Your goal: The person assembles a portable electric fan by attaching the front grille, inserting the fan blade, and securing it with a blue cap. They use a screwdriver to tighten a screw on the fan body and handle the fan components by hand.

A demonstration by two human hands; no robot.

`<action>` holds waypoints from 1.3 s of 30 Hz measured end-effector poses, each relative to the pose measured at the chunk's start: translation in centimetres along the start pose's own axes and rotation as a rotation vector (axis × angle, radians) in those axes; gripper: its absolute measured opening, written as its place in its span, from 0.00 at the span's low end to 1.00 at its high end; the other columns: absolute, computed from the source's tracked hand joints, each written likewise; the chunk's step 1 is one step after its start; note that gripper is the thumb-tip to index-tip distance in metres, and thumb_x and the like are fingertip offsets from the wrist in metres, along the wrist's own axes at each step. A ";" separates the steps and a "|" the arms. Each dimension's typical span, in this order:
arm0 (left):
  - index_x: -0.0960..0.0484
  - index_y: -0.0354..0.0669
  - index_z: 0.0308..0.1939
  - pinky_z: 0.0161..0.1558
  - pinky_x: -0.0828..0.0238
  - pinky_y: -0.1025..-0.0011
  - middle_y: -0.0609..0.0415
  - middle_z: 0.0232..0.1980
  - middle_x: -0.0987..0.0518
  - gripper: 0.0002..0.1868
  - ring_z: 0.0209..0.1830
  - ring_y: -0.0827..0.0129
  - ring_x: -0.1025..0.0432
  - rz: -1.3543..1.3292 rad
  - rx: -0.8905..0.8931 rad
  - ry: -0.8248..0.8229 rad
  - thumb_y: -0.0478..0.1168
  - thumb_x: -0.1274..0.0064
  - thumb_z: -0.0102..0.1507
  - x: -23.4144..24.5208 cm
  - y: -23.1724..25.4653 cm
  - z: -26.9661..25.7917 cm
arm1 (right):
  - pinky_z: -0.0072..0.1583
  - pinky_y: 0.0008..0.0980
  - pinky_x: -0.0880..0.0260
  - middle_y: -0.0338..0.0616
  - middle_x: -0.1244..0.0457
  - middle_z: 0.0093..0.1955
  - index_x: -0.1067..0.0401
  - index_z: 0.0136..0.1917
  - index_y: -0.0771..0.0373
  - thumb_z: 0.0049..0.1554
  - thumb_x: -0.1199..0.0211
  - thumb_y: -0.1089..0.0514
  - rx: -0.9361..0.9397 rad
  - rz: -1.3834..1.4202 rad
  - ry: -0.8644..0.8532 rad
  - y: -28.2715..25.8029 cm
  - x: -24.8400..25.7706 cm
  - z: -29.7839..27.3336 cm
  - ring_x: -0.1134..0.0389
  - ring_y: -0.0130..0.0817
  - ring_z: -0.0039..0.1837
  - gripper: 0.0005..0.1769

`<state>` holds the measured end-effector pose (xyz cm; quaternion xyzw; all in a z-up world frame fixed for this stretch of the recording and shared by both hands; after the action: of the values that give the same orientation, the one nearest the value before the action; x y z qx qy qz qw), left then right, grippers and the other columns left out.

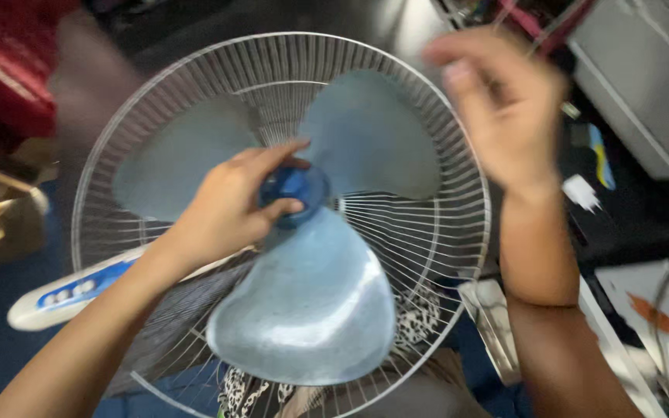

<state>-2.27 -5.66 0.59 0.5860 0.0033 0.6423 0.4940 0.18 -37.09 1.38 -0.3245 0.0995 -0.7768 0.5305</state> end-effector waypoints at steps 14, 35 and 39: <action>0.20 0.33 0.49 0.40 0.28 0.58 0.42 0.43 0.21 0.20 0.39 0.52 0.25 0.291 0.033 0.065 0.43 0.35 0.61 -1.9 -0.6 0.4 | 0.68 0.65 0.48 0.67 0.55 0.75 0.35 0.74 0.54 0.69 0.47 0.46 -1.208 -1.414 0.807 19.8 34.5 -37.8 0.56 0.64 0.74 0.23; 0.22 0.26 0.51 0.52 0.23 0.64 0.37 0.61 0.22 0.19 0.55 0.54 0.23 0.184 0.036 0.023 0.36 0.41 0.61 -2.5 -1.8 0.4 | 0.63 0.64 0.44 0.62 0.50 0.73 0.33 0.68 0.62 0.71 0.48 0.35 -0.998 -1.551 0.794 21.3 28.8 -42.4 0.49 0.61 0.73 0.29; 0.23 0.29 0.55 0.56 0.24 0.63 0.39 0.62 0.20 0.17 0.58 0.52 0.23 0.303 0.016 0.097 0.34 0.40 0.65 -3.8 -2.5 -0.5 | 0.67 0.54 0.40 0.53 0.46 0.66 0.33 0.65 0.64 0.72 0.50 0.38 -0.679 -1.449 0.834 20.6 22.7 -42.2 0.42 0.50 0.69 0.27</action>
<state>-1.70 -6.53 -3.84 0.5522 -0.0563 0.7369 0.3859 -15.01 -73.85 -32.35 -0.1388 0.2790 -0.9041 -0.2925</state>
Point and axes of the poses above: each hand's wrist, its own z-axis towards the middle knuckle, its own x-axis out of the back of the hand, y = z × x, the point moved 3 cm from there along z, towards the middle knuckle
